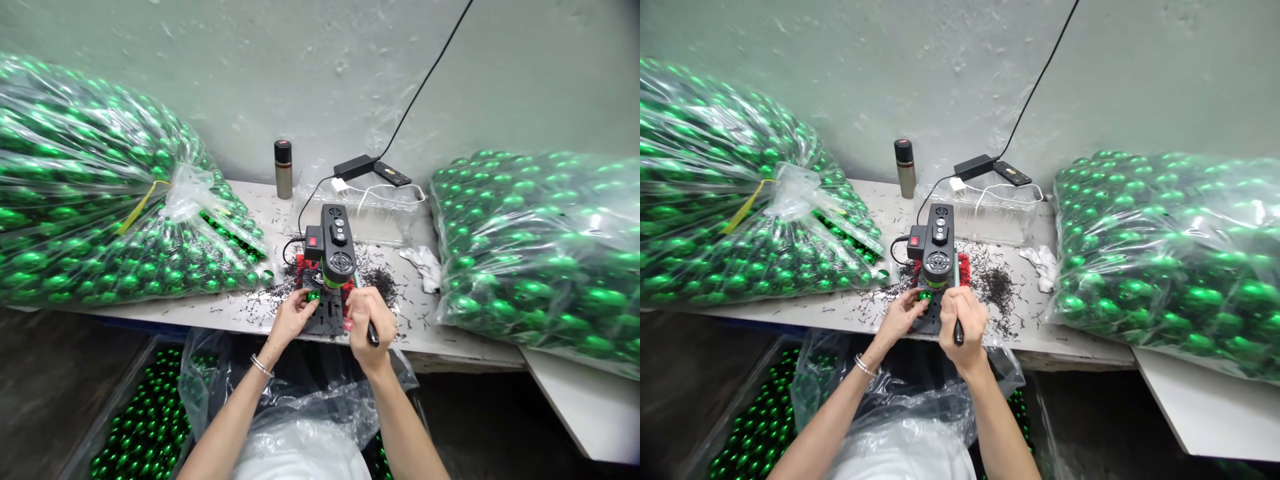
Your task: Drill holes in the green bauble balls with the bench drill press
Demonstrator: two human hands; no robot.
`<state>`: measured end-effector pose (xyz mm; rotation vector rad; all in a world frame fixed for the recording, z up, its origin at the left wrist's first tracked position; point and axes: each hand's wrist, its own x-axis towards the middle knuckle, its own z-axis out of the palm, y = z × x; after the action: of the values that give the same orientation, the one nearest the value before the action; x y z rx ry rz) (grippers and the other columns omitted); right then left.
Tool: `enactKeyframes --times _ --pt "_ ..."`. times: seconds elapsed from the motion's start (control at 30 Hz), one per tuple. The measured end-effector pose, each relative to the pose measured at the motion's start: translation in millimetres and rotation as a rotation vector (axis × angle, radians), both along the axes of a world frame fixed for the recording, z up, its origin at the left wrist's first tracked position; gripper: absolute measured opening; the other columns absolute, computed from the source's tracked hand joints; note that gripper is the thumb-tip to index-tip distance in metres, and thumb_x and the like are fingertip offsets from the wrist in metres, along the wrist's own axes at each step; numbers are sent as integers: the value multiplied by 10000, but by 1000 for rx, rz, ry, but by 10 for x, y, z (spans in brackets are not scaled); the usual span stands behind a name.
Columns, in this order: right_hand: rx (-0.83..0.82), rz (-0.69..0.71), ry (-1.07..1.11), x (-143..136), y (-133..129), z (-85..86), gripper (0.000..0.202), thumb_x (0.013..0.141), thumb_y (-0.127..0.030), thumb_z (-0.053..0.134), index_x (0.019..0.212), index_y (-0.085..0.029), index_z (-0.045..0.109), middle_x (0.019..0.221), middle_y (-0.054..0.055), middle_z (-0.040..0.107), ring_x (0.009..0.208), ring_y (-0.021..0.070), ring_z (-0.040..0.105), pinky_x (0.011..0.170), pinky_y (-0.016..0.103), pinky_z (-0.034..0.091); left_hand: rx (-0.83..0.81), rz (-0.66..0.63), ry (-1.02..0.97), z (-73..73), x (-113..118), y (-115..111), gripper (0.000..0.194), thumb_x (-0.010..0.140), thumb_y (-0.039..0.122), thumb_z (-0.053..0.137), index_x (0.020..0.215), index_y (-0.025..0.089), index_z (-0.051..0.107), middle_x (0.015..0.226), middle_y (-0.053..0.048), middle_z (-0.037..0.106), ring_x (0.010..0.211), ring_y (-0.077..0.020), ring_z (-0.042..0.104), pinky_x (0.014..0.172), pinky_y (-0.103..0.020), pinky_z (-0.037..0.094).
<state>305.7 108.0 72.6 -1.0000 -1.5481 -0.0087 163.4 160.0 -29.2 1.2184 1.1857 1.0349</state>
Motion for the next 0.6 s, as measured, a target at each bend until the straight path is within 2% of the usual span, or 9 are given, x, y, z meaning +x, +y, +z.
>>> enactKeyframes --times 0.17,0.37,0.47,0.6 --pt "13 4 -11 9 1 -33 277 898 -49 428 672 -209 442 658 -1 509 651 124 526 590 271 417 165 -87 249 71 25 -10 376 809 417 643 1086 163 646 746 -3 669 583 -130 566 560 -247 446" --pt "32 20 -15 10 1 -50 273 889 -35 428 684 -215 445 631 -13 489 656 130 533 589 269 431 313 -117 537 101 13 -51 357 840 372 636 1139 178 665 620 25 617 554 -149 569 587 -260 443" --pt "38 13 -26 9 -1 -67 266 890 -39 429 691 -214 452 635 -11 503 659 131 538 589 268 436 448 -106 616 54 -5 -82 346 854 363 638 1141 170 667 669 -2 653 598 -161 598 625 -272 473" --pt "48 17 -16 8 -2 -83 255 889 -47 432 699 -214 457 625 -13 500 655 134 542 577 267 437 642 -39 673 -8 32 -92 296 881 371 635 1100 176 680 889 -76 738 780 -211 668 744 -334 503"
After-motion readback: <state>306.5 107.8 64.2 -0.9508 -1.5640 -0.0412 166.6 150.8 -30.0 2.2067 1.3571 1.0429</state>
